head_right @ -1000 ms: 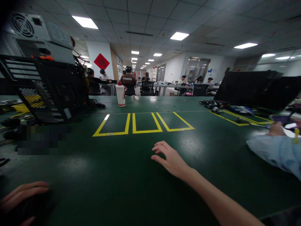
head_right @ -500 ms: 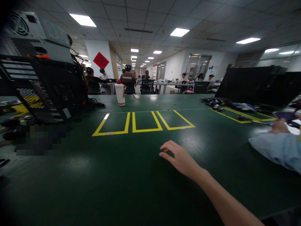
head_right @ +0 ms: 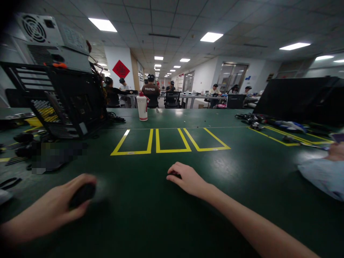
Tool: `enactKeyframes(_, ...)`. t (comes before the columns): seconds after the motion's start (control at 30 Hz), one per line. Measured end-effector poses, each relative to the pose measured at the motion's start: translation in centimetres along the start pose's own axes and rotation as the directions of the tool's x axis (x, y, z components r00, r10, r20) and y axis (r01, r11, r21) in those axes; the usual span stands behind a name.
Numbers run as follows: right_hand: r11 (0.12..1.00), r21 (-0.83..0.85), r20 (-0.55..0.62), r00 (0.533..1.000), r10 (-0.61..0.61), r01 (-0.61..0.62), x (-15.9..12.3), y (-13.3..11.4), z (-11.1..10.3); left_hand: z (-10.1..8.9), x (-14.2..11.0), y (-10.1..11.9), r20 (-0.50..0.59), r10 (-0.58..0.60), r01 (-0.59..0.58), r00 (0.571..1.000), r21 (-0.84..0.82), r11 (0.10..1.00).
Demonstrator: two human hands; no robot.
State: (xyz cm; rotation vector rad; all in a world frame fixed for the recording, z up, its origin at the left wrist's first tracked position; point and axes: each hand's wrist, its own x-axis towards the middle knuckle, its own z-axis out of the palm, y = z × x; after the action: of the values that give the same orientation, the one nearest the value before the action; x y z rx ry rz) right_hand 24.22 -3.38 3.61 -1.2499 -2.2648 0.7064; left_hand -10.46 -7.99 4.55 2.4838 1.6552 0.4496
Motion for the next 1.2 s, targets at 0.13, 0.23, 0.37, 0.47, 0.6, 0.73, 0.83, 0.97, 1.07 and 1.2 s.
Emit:
enactKeyframes(0.13, 0.955, 0.287, -0.034, 0.996, 0.082, -0.069, 4.3, 0.8, 1.7, 3.0, 8.8, 4.6, 0.089, 0.152, -0.149, 0.984, -0.034, 0.988)
enactKeyframes(0.23, 0.843, 0.53, -0.051, 0.988, 0.143, -0.095, 6.9, 1.7, 2.9, 6.0, 14.0, 7.1, 0.02, 0.224, -0.223, 0.974, -0.049, 0.974)
enactKeyframes(0.37, 0.703, 0.701, -0.042, 0.976, 0.214, -0.124, 8.2, 3.0, 3.5, 8.1, 15.7, 7.8, -0.036, 0.263, -0.265, 0.964, -0.097, 0.959)
enactKeyframes(0.47, 0.621, 0.765, 0.007, 0.966, 0.258, -0.171, 8.0, 3.4, 3.5, 8.5, 15.3, 7.5, -0.073, 0.238, -0.246, 0.969, -0.134, 0.96)
enactKeyframes(0.6, 0.59, 0.793, -0.026, 0.959, 0.283, -0.153, 6.8, 2.4, 3.5, 8.7, 14.6, 7.4, -0.131, 0.236, -0.254, 0.963, -0.152, 0.955)
enactKeyframes(0.73, 0.618, 0.778, -0.082, 0.957, 0.278, -0.112, 5.4, 0.8, 3.9, 8.0, 13.2, 7.4, -0.129, 0.327, -0.344, 0.936, -0.139, 0.929)
enactKeyframes(0.83, 0.631, 0.772, -0.092, 0.97, 0.226, -0.073, 4.7, 0.4, 4.3, 7.3, 12.2, 7.2, -0.109, 0.405, -0.417, 0.908, -0.131, 0.899)
enactKeyframes(0.97, 0.651, 0.759, -0.104, 0.982, 0.156, -0.023, 4.5, 0.5, 4.5, 7.4, 12.1, 6.7, -0.134, 0.442, -0.459, 0.887, -0.145, 0.877)
enactKeyframes(1.07, 0.675, 0.738, -0.13, 0.982, 0.139, 0.003, 4.5, 0.6, 4.6, 8.0, 12.5, 6.4, -0.176, 0.423, -0.451, 0.889, -0.186, 0.873)
enactKeyframes(1.2, 0.691, 0.723, -0.14, 0.982, 0.124, 0.016, 4.4, 0.6, 4.6, 8.4, 12.8, 6.3, -0.17, 0.396, -0.425, 0.902, -0.191, 0.885)
